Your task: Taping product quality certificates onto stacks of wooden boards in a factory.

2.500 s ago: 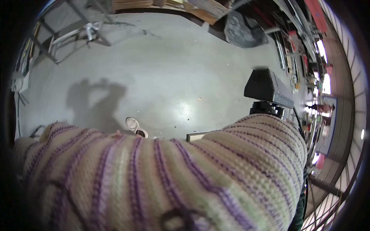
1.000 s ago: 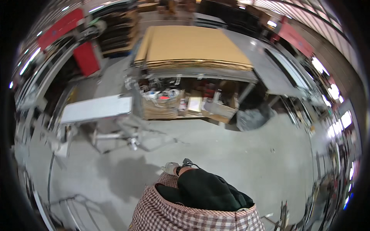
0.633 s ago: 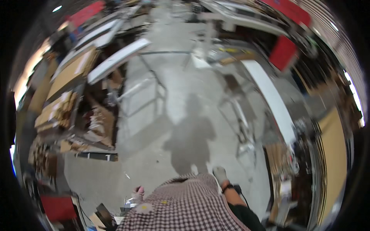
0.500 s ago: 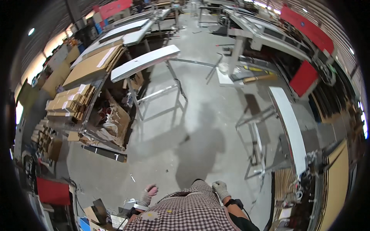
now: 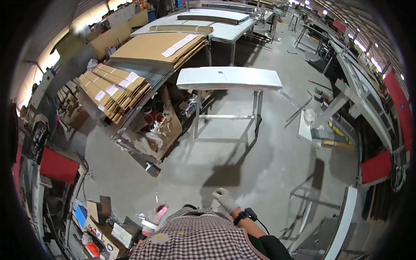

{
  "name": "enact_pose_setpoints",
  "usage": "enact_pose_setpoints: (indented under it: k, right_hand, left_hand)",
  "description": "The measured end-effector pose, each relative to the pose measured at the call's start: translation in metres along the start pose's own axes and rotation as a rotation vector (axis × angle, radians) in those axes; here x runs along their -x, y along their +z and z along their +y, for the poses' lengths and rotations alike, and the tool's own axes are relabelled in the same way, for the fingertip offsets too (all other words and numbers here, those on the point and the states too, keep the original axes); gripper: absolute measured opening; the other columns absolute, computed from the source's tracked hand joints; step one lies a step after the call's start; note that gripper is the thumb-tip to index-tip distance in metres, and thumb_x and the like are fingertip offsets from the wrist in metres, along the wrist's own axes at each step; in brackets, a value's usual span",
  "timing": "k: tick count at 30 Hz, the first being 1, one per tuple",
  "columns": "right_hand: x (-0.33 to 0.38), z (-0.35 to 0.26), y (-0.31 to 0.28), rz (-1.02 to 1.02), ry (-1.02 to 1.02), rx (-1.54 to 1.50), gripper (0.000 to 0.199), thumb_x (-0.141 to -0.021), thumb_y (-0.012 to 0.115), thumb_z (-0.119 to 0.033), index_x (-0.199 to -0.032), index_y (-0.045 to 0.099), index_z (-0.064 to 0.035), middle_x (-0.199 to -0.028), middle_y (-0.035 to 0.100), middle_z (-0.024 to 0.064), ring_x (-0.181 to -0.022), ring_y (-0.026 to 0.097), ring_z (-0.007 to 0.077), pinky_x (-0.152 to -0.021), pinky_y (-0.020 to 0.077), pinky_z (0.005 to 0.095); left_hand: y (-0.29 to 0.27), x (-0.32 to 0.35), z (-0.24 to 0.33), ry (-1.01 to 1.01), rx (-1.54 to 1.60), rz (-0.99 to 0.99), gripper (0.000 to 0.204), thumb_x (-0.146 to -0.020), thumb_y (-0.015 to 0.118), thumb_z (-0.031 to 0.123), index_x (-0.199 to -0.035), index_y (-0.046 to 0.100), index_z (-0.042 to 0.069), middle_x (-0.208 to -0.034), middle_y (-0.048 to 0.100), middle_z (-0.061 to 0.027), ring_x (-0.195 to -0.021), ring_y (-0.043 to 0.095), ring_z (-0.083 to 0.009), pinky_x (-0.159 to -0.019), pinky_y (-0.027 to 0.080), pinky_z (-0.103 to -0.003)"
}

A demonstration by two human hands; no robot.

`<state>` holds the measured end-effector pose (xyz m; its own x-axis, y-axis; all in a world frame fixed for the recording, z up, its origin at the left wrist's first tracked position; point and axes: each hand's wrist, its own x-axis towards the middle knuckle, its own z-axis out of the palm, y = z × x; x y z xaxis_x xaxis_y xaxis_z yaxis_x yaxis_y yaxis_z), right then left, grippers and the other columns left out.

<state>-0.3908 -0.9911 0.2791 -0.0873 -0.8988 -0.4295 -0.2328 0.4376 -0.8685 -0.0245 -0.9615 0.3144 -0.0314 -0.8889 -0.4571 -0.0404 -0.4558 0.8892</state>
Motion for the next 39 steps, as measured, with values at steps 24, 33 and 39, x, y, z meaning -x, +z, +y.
enact_pose_setpoints:
  k: [24, 33, 39]
  right_hand:
    - [-0.668, -0.311, -0.304, 0.639, -0.674, 1.049, 0.047, -0.094, 0.058, -0.044, -0.121, 0.066, -0.0061, -0.115, 0.069, 0.0169, -0.110, 0.063, 0.0364, -0.098, 0.0462, 0.0477]
    - [-0.732, -0.286, -0.357, -0.255, 0.102, 1.169, 0.078, -0.100, 0.031, -0.065, -0.117, 0.072, -0.0007, -0.117, 0.070, 0.0246, -0.117, 0.063, 0.0408, -0.103, 0.0462, 0.0474]
    - [-0.687, -0.159, -0.414, -0.397, -0.318, 1.328, 0.050, -0.104, 0.041, -0.044, -0.133, 0.058, -0.0083, -0.100, 0.072, 0.0220, -0.089, 0.069, 0.0419, -0.078, 0.0532, 0.0518]
  left_hand:
    - [0.151, -0.661, 0.283, 0.375, -0.179, 0.268, 0.108, -0.078, 0.086, 0.040, -0.157, 0.024, 0.002, -0.151, 0.039, -0.0264, -0.143, 0.038, -0.0379, -0.117, 0.034, -0.046]
    - [0.192, -0.713, 0.295, -0.044, -0.751, 0.489, 0.122, -0.059, 0.093, 0.033, -0.158, 0.025, 0.014, -0.148, 0.038, -0.0258, -0.134, 0.039, -0.0440, -0.113, 0.039, -0.049]
    - [0.227, -0.711, 0.328, -0.030, -0.610, 0.350, 0.121, -0.052, 0.097, 0.034, -0.155, 0.035, 0.017, -0.142, 0.044, -0.0199, -0.133, 0.044, -0.0406, -0.112, 0.039, -0.047]
